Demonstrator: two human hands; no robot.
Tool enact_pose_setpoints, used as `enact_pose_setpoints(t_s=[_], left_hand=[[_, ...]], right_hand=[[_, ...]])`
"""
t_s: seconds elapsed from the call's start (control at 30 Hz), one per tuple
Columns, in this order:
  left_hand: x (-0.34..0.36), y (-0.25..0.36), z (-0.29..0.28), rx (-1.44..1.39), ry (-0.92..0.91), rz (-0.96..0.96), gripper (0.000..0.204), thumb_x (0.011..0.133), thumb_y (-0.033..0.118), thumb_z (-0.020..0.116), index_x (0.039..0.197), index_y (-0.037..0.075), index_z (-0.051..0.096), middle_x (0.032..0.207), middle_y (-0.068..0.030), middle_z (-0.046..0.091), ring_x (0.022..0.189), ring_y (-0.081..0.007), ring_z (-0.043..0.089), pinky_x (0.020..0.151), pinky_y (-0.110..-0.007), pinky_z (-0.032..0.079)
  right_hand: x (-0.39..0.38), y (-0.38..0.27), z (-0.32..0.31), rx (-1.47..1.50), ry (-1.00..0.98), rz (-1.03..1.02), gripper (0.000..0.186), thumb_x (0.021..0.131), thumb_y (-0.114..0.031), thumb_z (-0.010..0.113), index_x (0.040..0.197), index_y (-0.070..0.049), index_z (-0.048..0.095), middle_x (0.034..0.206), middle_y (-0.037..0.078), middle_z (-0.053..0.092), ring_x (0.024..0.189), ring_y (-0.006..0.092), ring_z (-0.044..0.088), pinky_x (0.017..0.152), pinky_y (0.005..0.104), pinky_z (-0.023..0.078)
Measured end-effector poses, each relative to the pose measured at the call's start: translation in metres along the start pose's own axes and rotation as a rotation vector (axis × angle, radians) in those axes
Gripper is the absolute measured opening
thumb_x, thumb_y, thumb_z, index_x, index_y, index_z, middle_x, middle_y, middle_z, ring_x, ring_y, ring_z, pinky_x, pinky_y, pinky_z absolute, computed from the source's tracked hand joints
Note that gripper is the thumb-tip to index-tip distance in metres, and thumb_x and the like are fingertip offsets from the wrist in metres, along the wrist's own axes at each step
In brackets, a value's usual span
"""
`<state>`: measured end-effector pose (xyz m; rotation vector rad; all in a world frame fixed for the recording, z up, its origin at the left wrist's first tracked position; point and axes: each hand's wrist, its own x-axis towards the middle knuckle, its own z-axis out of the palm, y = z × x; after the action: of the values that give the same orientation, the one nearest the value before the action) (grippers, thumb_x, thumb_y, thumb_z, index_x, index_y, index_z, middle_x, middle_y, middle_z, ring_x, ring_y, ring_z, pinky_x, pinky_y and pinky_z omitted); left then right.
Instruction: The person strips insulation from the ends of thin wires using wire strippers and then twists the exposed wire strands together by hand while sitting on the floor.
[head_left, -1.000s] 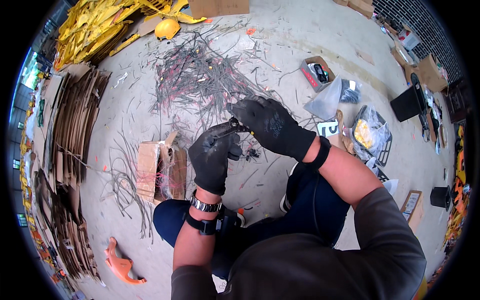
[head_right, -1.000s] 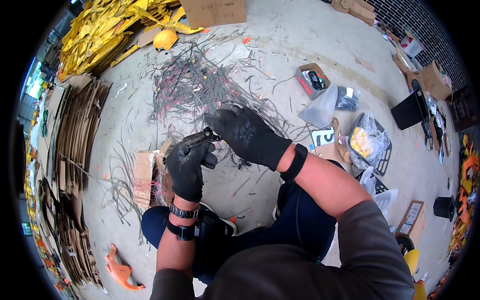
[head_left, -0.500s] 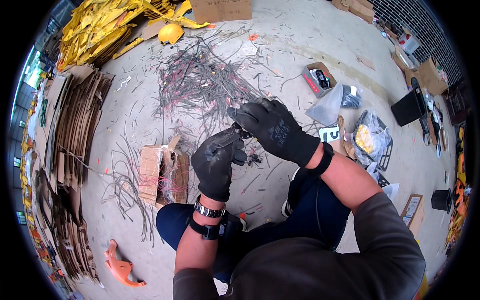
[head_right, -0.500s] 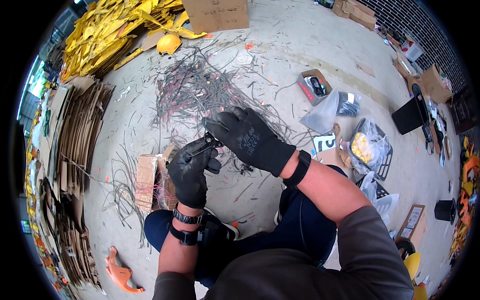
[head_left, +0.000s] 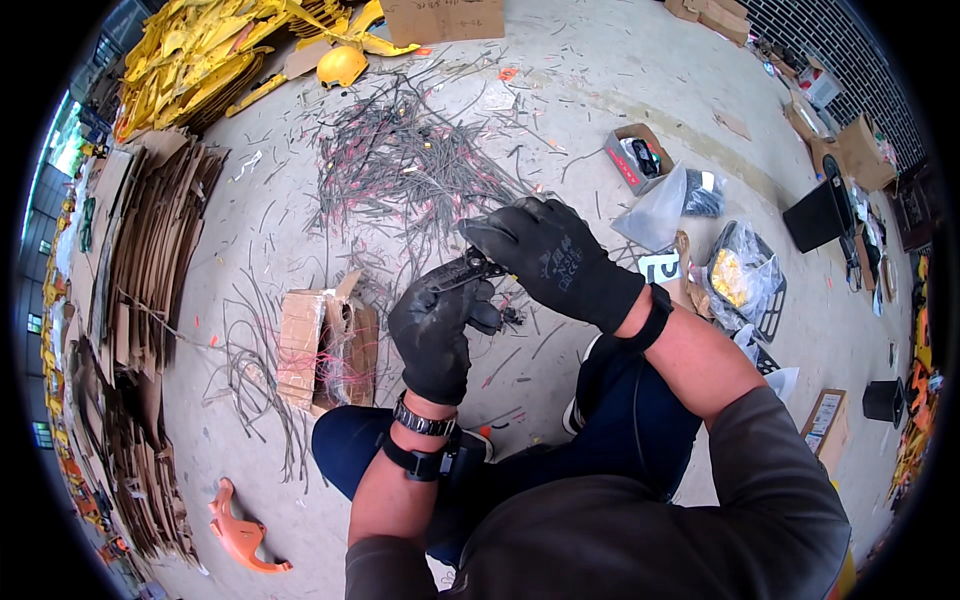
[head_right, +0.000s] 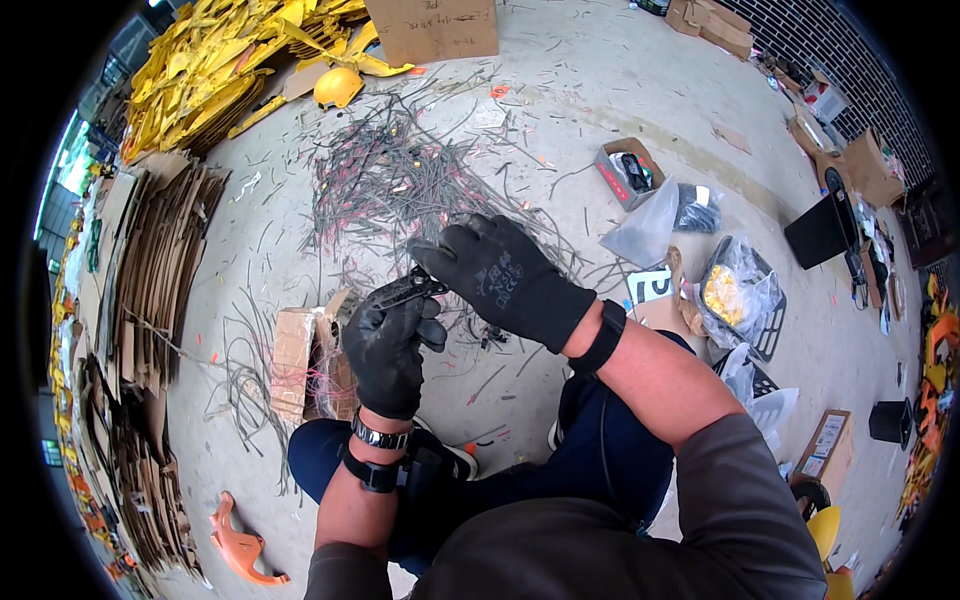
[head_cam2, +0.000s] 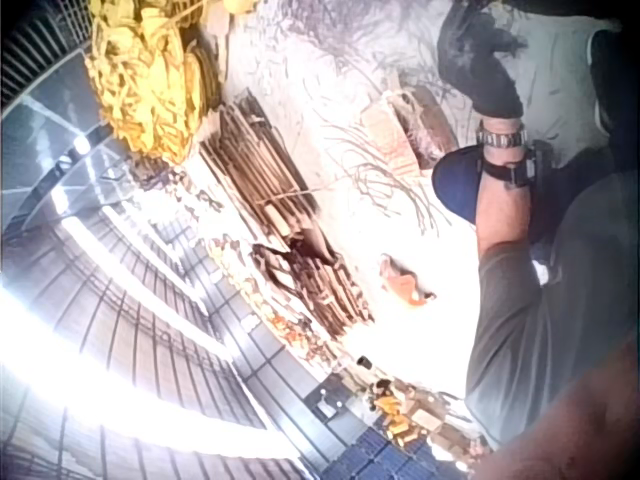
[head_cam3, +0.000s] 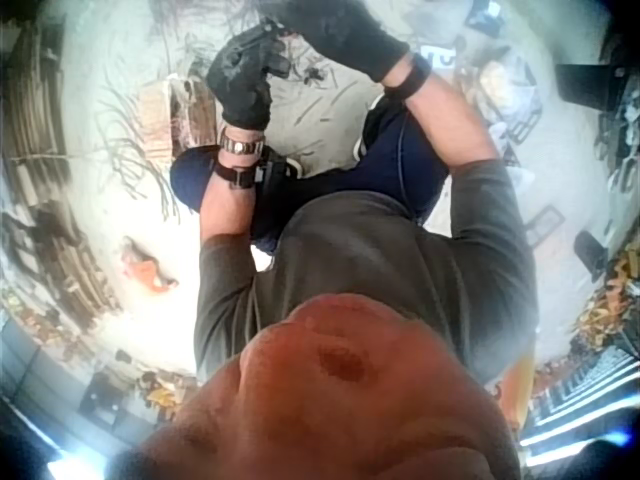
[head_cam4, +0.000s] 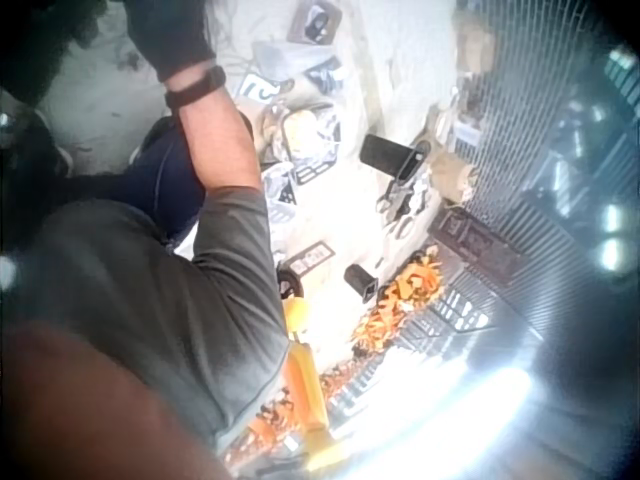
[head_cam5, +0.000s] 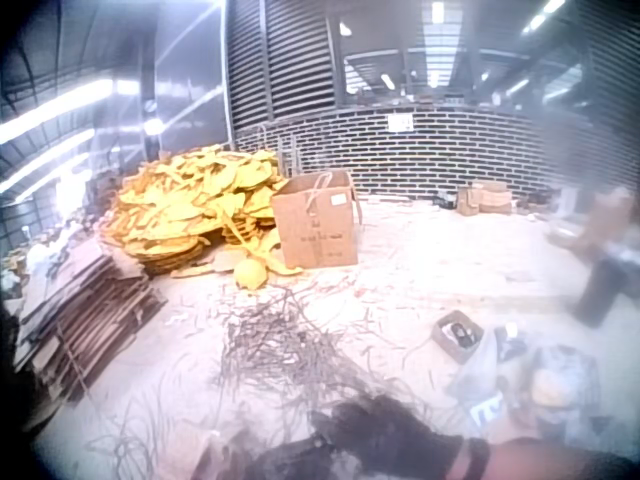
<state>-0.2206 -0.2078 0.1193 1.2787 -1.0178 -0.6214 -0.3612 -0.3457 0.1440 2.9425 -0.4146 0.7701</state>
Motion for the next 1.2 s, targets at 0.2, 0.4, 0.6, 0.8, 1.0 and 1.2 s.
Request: enact_pose_setpoints(t_s=[0.2,0.4,0.6,0.8,1.0,1.2], left_hand=[[-0.001,0.005,0.003,-0.373,0.041,-0.218,0.036,0.098,0.022,0.061,0.114,-0.011,0.064,0.086,-0.0156,0.072,0.063,-0.0186,0.066,0.057,-0.029,0.054],[0.000,0.005,0.002,-0.393,0.031,-0.224,0.037,0.097,0.022,0.061,0.115,-0.011,0.063,0.087,-0.0159,0.072,0.063,-0.0188,0.066,0.057,-0.029,0.053],[-0.001,0.003,0.002,-0.410,0.035,-0.234,0.037,0.098,0.022,0.060,0.116,-0.011,0.063,0.087,-0.0161,0.072,0.063,-0.0187,0.066,0.057,-0.029,0.053],[0.001,0.002,0.002,-0.406,0.020,-0.303,0.034,0.099,0.021,0.059,0.112,-0.009,0.065,0.081,-0.0129,0.070,0.062,-0.0167,0.064,0.056,-0.028,0.051],[0.000,0.006,0.004,-0.189,-0.015,-0.206,0.025,0.097,0.020,0.063,0.101,-0.004,0.067,0.069,-0.0037,0.060,0.056,-0.0106,0.053,0.052,-0.026,0.042],[-0.001,0.015,0.002,-0.129,-0.024,-0.235,0.022,0.095,0.018,0.065,0.096,-0.003,0.070,0.064,0.0002,0.056,0.052,-0.0071,0.047,0.048,-0.023,0.037]], right_hand=[[-0.002,0.000,0.003,0.038,0.043,0.012,0.047,0.082,-0.007,0.061,0.128,-0.013,0.062,0.115,0.009,0.065,0.105,0.0263,0.062,0.092,0.0413,0.048],[-0.003,0.001,0.004,0.036,0.027,0.009,0.046,0.082,-0.007,0.061,0.127,-0.013,0.063,0.116,0.009,0.064,0.105,0.0264,0.062,0.092,0.0415,0.048],[-0.002,0.001,-0.002,-0.009,-0.039,0.022,0.047,0.081,-0.007,0.061,0.126,-0.016,0.064,0.109,0.008,0.064,0.100,0.0268,0.062,0.089,0.0419,0.048],[-0.002,0.007,-0.004,-0.035,-0.002,-0.002,0.038,0.081,-0.010,0.063,0.118,-0.018,0.067,0.098,0.007,0.064,0.095,0.0273,0.064,0.084,0.0411,0.049],[-0.008,0.013,0.004,0.423,-0.217,0.147,0.029,0.085,-0.017,0.069,0.113,-0.013,0.066,0.092,0.013,0.066,0.090,0.0328,0.067,0.078,0.0442,0.052],[-0.009,0.014,-0.001,0.739,-0.383,0.246,0.020,0.091,-0.025,0.066,0.105,-0.010,0.067,0.090,0.013,0.068,0.086,0.0335,0.067,0.076,0.0432,0.052]])
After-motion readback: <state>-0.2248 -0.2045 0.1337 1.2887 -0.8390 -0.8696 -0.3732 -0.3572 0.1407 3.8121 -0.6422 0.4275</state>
